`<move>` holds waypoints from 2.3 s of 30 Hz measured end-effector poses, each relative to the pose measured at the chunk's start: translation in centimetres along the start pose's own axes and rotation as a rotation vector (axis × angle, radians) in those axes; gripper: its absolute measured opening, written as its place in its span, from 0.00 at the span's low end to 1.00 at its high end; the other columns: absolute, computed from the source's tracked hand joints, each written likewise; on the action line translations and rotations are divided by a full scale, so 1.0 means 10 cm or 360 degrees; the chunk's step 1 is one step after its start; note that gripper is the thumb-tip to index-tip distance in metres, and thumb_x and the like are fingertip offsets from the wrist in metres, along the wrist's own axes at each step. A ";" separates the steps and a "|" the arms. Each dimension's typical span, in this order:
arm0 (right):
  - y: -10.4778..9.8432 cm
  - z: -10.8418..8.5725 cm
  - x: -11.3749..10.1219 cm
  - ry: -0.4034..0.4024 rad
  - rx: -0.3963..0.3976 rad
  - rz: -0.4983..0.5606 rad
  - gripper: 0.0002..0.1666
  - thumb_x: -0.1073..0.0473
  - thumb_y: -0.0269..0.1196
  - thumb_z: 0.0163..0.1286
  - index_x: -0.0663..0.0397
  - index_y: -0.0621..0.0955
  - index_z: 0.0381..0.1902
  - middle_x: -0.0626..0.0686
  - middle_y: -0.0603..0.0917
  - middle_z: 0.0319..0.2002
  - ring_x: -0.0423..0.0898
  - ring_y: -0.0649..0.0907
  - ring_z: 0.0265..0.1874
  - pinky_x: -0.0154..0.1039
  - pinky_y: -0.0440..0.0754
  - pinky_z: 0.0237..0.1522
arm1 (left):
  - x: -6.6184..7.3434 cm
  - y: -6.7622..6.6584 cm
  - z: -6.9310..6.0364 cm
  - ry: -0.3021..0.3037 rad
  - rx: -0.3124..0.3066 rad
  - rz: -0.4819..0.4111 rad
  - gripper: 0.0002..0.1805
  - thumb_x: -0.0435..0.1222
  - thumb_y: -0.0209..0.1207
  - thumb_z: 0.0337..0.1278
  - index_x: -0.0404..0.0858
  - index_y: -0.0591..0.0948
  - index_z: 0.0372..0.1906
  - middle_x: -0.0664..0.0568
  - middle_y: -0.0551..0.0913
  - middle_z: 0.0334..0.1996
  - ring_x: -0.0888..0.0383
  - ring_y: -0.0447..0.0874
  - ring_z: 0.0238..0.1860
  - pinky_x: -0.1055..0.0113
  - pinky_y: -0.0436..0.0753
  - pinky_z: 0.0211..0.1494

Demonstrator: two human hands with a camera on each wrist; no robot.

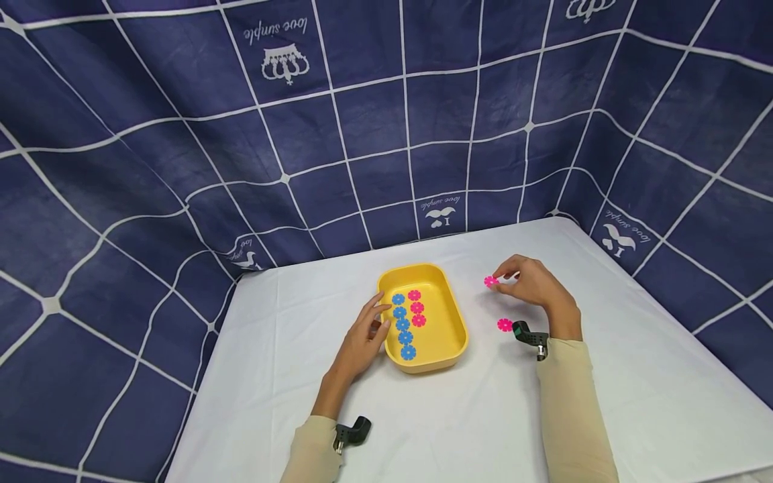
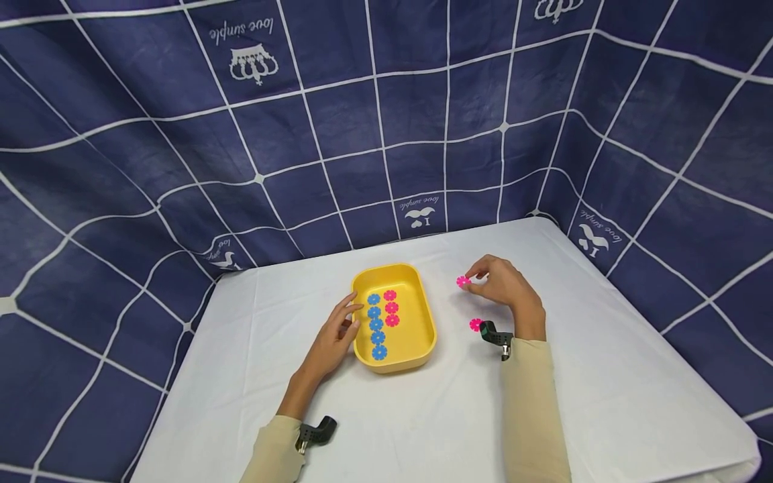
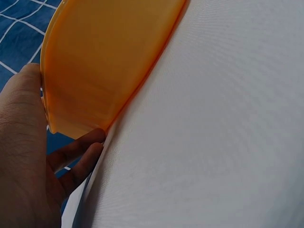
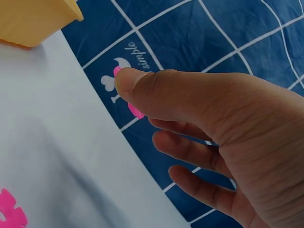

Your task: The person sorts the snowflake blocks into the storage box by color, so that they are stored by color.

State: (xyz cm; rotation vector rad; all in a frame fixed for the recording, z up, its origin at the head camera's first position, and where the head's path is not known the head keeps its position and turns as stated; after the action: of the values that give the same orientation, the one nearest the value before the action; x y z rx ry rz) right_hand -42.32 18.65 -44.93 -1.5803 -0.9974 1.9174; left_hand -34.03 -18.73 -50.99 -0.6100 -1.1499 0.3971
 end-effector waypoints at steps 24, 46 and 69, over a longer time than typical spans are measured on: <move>-0.03 0.02 -0.38 -0.0199 0.0087 -0.0021 0.19 0.53 0.78 0.67 0.57 0.90 0.51 0.60 0.88 0.51 0.63 0.83 0.53 0.62 0.84 0.60 | -0.03 0.01 -0.01 -0.0046 0.0008 -0.0001 0.22 0.45 0.56 0.84 0.50 0.76 0.75 0.72 0.58 0.83 0.62 0.84 0.50 0.60 0.89 0.56; 0.18 0.14 -0.85 -0.0384 0.0048 0.0000 0.16 0.54 0.80 0.65 0.53 0.91 0.48 0.55 0.89 0.49 0.58 0.85 0.50 0.54 0.87 0.52 | -0.01 0.02 0.00 -0.0013 0.0015 -0.0008 0.22 0.45 0.55 0.84 0.52 0.76 0.75 0.70 0.58 0.84 0.61 0.83 0.51 0.61 0.89 0.55; 0.50 0.27 -1.22 -0.0469 -0.0085 -0.0037 0.17 0.53 0.81 0.64 0.52 0.91 0.48 0.50 0.88 0.48 0.54 0.86 0.48 0.48 0.90 0.51 | 0.00 0.02 0.00 -0.0026 -0.0012 -0.0001 0.24 0.50 0.53 0.84 0.54 0.74 0.76 0.74 0.56 0.84 0.62 0.83 0.54 0.60 0.88 0.58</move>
State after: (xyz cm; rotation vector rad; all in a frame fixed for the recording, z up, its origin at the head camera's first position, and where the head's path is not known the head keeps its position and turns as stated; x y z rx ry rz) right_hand -41.64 5.86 -40.87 -1.3305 -1.1876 2.1664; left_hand -34.03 -18.59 -51.12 -0.6141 -1.1675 0.3980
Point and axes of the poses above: each hand's wrist, its own z-axis towards the middle knuckle, its own y-axis out of the palm, x = y × z, the point moved 8 cm from there along z, towards the middle knuckle
